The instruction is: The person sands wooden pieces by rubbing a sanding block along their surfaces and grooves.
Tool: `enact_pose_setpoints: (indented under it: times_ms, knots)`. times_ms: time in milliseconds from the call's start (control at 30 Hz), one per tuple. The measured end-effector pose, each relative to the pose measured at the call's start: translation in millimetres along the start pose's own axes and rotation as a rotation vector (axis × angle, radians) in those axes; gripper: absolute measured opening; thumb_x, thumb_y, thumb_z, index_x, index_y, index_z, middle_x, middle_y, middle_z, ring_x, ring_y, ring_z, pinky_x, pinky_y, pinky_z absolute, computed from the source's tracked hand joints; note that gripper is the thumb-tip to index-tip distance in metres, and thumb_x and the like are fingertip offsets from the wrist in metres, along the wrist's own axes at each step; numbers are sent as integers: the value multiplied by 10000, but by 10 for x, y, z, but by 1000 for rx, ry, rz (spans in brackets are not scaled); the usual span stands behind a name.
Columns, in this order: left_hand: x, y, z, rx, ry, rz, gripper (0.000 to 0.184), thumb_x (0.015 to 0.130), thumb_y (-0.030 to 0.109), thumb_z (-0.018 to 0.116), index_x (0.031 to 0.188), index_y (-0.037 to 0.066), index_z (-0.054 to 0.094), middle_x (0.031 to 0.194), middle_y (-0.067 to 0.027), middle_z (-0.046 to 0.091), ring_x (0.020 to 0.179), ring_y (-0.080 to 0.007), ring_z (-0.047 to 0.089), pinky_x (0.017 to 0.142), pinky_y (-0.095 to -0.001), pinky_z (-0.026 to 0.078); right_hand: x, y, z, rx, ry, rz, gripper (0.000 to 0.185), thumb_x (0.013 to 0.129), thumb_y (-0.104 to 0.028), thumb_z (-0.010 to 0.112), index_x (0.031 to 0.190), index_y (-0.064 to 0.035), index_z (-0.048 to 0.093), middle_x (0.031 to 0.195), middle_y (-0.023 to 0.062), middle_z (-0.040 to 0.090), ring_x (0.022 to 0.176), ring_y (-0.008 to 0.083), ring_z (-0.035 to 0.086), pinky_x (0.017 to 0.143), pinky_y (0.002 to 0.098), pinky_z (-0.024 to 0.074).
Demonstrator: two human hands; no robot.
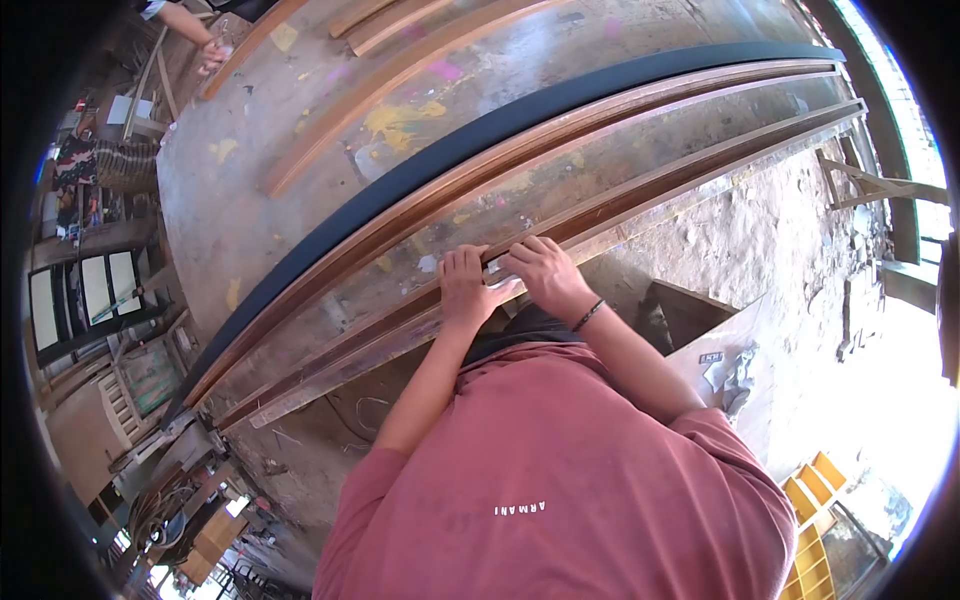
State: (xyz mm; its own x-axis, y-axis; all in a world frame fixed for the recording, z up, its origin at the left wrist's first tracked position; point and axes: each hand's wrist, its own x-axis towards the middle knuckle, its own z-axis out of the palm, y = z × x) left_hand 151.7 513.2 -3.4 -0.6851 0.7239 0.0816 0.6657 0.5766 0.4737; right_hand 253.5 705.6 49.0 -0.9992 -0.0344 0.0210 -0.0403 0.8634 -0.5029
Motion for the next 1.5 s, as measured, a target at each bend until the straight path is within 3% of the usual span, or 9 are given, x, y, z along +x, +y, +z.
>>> enact_pose_setpoints:
  times_ms: [233, 500, 633, 733, 933, 1067, 1233, 1367, 1500]
  knots:
    - [28, 97, -29, 83, 93, 12, 820, 693, 503, 1012, 1270, 86, 606, 1133, -129, 613, 1101, -369, 605, 990, -528, 486, -682, 1878, -1309, -99, 98, 149, 308, 887, -52, 675, 1166, -110, 792, 1228, 105, 772, 1235, 343, 675, 1059, 508, 505]
    - [19, 93, -35, 65, 115, 32, 822, 702, 531, 1005, 1265, 86, 603, 1117, -130, 608, 1088, -371, 606, 985, -542, 490, -193, 521, -399, 32, 68, -42, 344, 888, -83, 642, 1207, -124, 762, 1135, 66, 693, 1186, 299, 627, 1048, 466, 503]
    - [31, 85, -19, 36, 119, 31, 829, 696, 523, 1008, 1271, 88, 598, 1131, -128, 601, 1092, -368, 603, 993, -546, 486, -743, 1967, -1195, -81, 185, 75, 286, 861, -21, 649, 1101, -88, 788, 1044, 116, 735, 1059, 371, 671, 1017, 498, 513]
    - [19, 82, -37, 60, 71, -5, 831, 701, 557, 987, 1292, 115, 605, 1172, -105, 600, 1131, -349, 593, 1020, -522, 471, -753, 1976, -1244, -130, 173, 94, 301, 863, -9, 661, 1121, -93, 793, 1069, 106, 756, 1082, 364, 684, 1009, 493, 516]
    - [21, 41, -10, 67, 43, -3, 831, 703, 544, 990, 1296, 108, 605, 1172, -108, 599, 1128, -345, 594, 1010, -519, 472, -121, 348, -290, 18, 88, -35, 326, 889, -51, 666, 1188, -112, 783, 1157, 121, 748, 1161, 322, 682, 1059, 492, 511]
    - [24, 63, -1, 30, 88, 38, 817, 712, 536, 1000, 1264, 86, 600, 1131, -123, 604, 1095, -375, 605, 973, -537, 484, -589, 1645, -643, -39, 220, 65, 326, 881, -5, 656, 1157, -111, 794, 1247, 104, 774, 1220, 349, 680, 1115, 477, 496]
    - [57, 75, -45, 51, 59, 14, 822, 731, 534, 989, 1292, 85, 591, 1162, -136, 608, 1121, -386, 598, 984, -544, 470, -655, 1802, -984, -33, 153, 156, 304, 876, -19, 679, 1137, -119, 798, 1198, 85, 774, 1185, 326, 686, 1095, 489, 495]
    - [175, 326, -121, 100, 28, -28, 897, 740, 562, 970, 1385, 85, 570, 1245, -139, 605, 1186, -382, 584, 1028, -567, 437, -155, 436, -382, 46, -74, 67, 361, 926, -79, 639, 1252, -160, 771, 1290, 69, 726, 1296, 314, 621, 1115, 488, 473]
    - [499, 682, -89, 72, 54, 133, 1046, 754, 629, 930, 1554, 109, 500, 1422, -123, 559, 1316, -349, 535, 1110, -550, 370, -523, 1598, -811, -18, 48, 59, 390, 904, -76, 650, 1266, -140, 779, 1344, 92, 742, 1296, 330, 651, 1128, 478, 502]
